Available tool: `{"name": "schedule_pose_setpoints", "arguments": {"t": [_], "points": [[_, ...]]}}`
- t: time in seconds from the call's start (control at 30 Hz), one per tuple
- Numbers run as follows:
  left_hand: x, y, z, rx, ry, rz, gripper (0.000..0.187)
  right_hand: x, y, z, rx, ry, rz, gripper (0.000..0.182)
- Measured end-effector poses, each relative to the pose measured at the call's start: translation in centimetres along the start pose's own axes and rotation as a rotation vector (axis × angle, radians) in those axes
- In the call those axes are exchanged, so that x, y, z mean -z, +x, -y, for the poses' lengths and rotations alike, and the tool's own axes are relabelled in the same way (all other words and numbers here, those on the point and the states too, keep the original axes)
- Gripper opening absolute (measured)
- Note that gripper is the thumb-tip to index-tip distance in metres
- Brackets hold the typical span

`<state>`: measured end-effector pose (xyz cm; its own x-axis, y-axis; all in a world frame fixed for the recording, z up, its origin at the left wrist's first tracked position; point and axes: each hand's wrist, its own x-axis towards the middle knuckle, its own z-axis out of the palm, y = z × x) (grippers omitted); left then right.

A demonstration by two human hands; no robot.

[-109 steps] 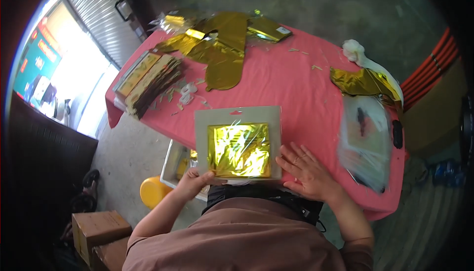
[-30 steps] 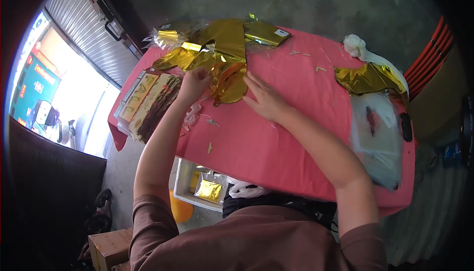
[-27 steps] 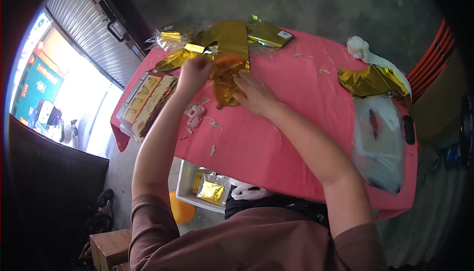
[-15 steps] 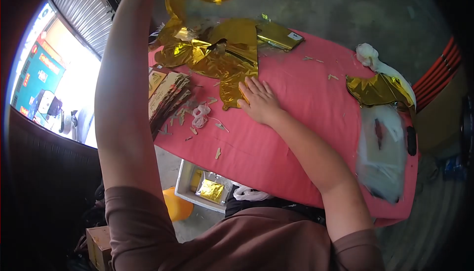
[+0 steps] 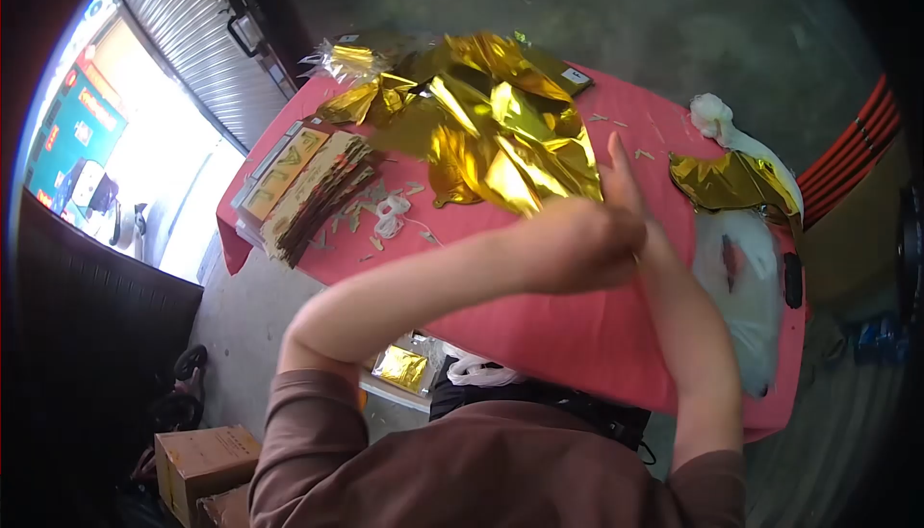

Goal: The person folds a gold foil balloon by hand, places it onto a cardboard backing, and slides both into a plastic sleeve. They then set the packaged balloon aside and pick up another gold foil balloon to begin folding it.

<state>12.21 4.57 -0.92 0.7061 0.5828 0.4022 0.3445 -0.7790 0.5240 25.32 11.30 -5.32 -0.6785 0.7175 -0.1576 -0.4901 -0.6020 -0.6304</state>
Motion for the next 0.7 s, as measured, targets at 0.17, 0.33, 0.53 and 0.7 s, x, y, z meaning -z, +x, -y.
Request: {"name": "schedule_pose_setpoints", "arguments": {"t": [0.17,0.33,0.53,0.7], "points": [[-4.5,-0.3,-1.8,-0.219,-0.297,0.061,0.025,4.7,-4.7,2.2,0.078,-0.803,-0.363,0.034],[-1.7,-3.5,4.7,0.155,0.136,-0.192,0.034,8.5,-8.8,3.2,0.157,-0.894,-0.533,0.029],[-1.7,-10.3,6.7,0.369,0.648,0.058,0.047,11.6,-10.2,3.9,0.377,-1.525,-0.602,0.062],[-1.5,-12.2,3.8,0.342,0.671,0.031,0.045,5.9,-10.6,2.1,0.346,-2.159,-0.817,0.068]]}}
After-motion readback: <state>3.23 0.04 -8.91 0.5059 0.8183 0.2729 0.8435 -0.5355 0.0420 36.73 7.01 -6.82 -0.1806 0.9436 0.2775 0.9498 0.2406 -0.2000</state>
